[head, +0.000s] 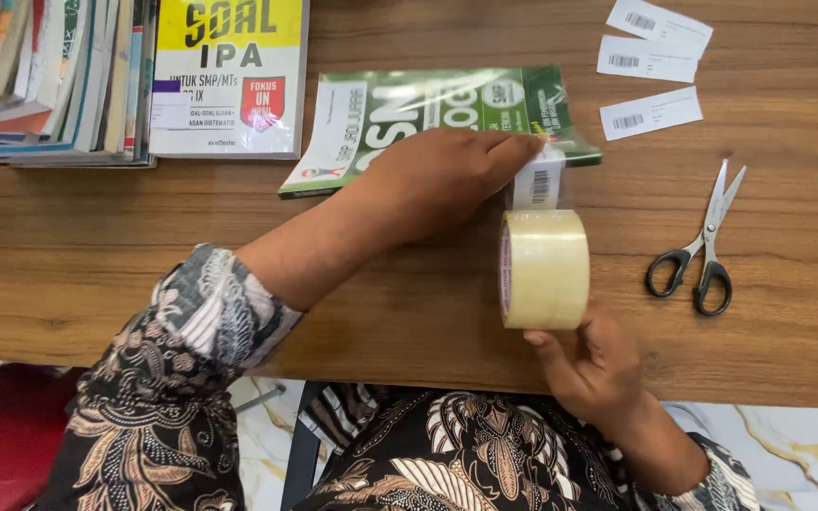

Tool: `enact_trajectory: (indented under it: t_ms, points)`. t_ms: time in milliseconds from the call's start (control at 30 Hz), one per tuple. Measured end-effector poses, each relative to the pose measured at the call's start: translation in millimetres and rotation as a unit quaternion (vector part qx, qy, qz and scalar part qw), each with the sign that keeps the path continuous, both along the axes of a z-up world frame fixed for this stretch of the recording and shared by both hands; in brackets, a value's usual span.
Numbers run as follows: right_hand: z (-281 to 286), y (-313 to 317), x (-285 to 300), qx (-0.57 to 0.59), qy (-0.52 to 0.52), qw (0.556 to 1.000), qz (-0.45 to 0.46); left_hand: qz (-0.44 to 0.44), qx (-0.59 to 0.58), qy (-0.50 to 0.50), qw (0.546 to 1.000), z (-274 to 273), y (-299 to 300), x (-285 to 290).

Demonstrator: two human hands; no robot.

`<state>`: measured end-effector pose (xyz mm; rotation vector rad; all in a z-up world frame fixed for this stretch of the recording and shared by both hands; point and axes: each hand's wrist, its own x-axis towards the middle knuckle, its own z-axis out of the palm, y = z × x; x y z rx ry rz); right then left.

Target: Applying paper labels to books using tape and scissors

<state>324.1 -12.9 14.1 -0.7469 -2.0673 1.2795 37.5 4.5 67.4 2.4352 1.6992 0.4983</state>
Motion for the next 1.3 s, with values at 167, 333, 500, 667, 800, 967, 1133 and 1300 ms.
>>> enact_trajectory:
  t_ms: [167,333,500,667,800,967,1133,1300]
  points:
    - [3,9,25,0.164,0.002,0.986,0.004,-0.008,-0.037,-0.076,0.996,54,-2,6]
    - [36,8,30,0.156,-0.055,0.986,0.022,-0.057,-0.155,-0.177,0.970,108,-6,4]
    - [60,3,18,0.132,-0.047,0.990,0.033,-0.158,-0.122,-0.242,0.949,100,2,0]
    - [39,16,-20,0.004,0.071,0.992,0.106,-0.011,-0.371,-0.270,0.889,41,13,-1]
    - [-6,17,-29,-0.015,0.194,0.981,0.014,-0.056,-0.258,-0.331,0.906,-48,6,-18]
    - [10,36,-39,-0.081,0.097,0.991,0.036,-0.053,-0.007,-0.281,0.958,-98,10,-25]
    - [-8,33,-35,-0.094,0.061,0.993,0.030,-0.009,0.132,-0.185,0.974,-107,2,-16]
    - [-34,30,-16,-0.083,0.051,0.995,-0.010,-0.037,0.159,-0.167,0.972,-97,-1,-14]
